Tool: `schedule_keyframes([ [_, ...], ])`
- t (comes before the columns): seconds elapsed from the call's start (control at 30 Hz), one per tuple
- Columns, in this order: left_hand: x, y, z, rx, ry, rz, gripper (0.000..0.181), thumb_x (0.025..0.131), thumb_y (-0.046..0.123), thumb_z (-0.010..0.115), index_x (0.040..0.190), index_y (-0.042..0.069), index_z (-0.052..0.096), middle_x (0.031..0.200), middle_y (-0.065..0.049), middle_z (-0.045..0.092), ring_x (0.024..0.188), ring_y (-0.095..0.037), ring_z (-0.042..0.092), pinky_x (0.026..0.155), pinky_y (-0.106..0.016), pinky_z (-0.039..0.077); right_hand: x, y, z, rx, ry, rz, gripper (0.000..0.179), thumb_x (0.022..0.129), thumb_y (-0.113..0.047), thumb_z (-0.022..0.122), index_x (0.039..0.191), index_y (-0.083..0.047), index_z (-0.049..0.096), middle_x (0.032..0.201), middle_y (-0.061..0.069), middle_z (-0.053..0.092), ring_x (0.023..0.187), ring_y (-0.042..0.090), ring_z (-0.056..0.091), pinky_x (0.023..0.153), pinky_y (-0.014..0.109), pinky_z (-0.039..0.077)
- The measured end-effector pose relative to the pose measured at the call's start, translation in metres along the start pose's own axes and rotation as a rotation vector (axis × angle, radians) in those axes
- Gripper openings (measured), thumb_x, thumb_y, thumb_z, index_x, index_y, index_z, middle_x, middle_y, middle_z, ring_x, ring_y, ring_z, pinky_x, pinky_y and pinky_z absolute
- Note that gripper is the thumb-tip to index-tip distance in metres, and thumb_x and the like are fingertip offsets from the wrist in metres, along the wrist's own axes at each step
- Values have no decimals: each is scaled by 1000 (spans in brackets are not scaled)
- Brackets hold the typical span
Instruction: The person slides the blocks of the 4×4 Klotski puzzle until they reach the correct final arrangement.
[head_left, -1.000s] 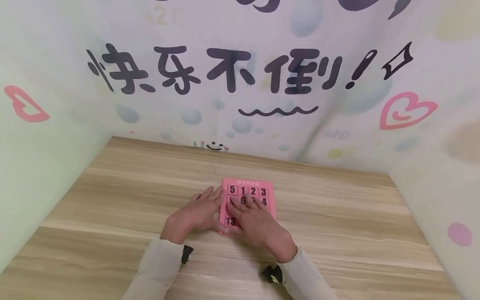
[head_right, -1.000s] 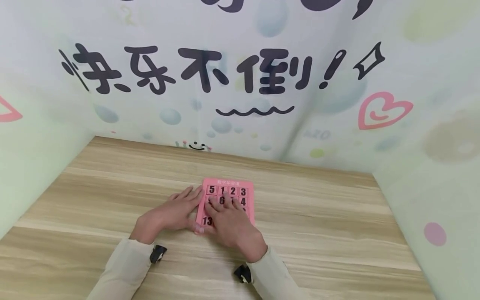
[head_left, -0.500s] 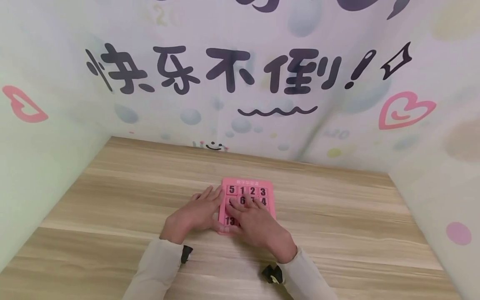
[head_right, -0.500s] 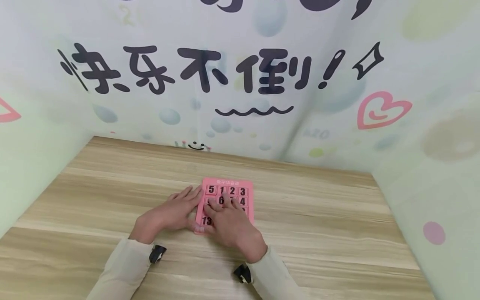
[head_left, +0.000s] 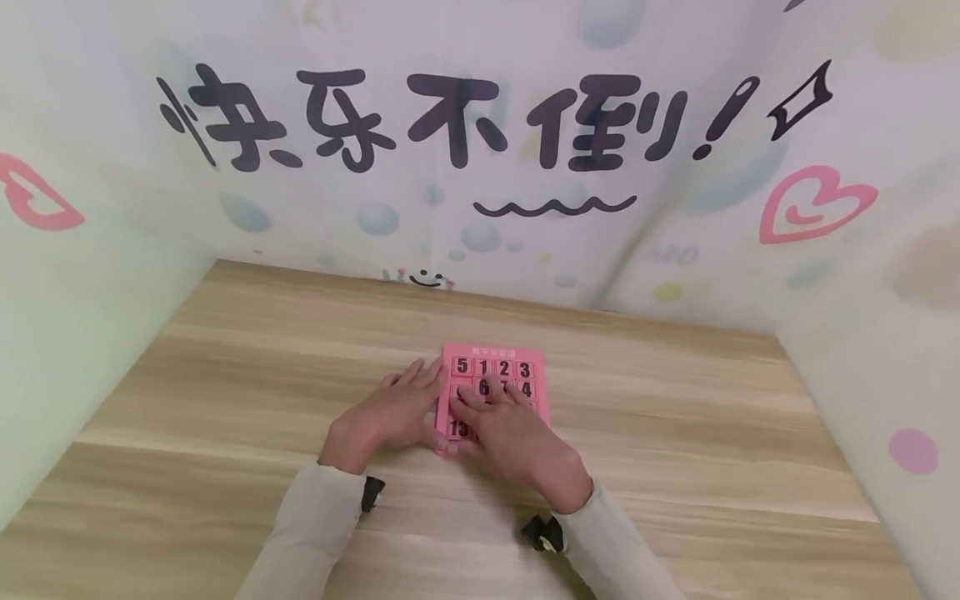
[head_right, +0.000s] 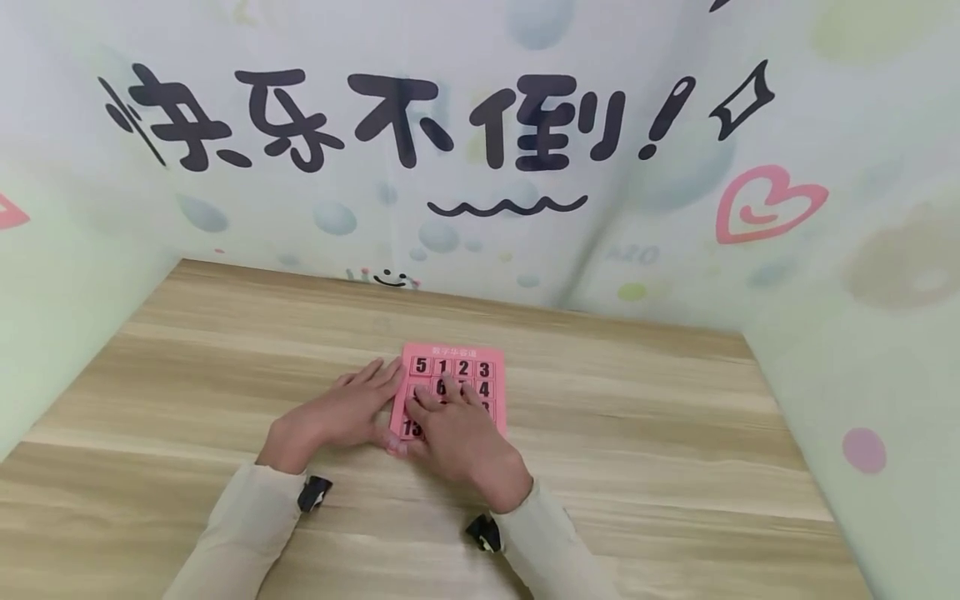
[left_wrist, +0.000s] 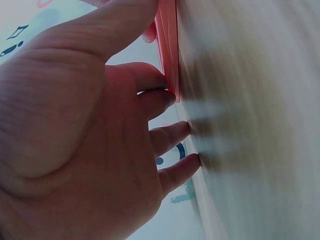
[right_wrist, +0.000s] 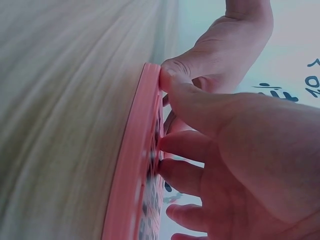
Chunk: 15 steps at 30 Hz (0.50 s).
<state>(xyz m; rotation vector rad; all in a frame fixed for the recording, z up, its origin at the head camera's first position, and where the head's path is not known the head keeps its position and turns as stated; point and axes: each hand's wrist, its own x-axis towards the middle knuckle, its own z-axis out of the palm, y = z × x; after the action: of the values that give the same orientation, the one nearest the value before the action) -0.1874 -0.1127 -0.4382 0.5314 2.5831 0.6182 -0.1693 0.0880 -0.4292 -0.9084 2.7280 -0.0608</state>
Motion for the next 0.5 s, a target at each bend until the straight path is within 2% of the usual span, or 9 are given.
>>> schedule_keyframes([
  [0.2,0,2,-3,-6,-13,-13,105,90,38,81,166,1,18,177,-15,8,164,-40,0,132,-60,7,0,0,-3,-8,-1,-14,61,105,-52,56,158,-24,48,167,-2,40,160,40,27,129,60,26],
  [0.5,-1,2,-2,-11,-10,-9,104,90,36,82,165,0,21,176,-15,9,164,-41,1,132,-61,8,-2,-2,-3,-28,1,-16,62,105,-57,52,157,-23,51,165,-1,45,159,38,29,128,60,28],
])
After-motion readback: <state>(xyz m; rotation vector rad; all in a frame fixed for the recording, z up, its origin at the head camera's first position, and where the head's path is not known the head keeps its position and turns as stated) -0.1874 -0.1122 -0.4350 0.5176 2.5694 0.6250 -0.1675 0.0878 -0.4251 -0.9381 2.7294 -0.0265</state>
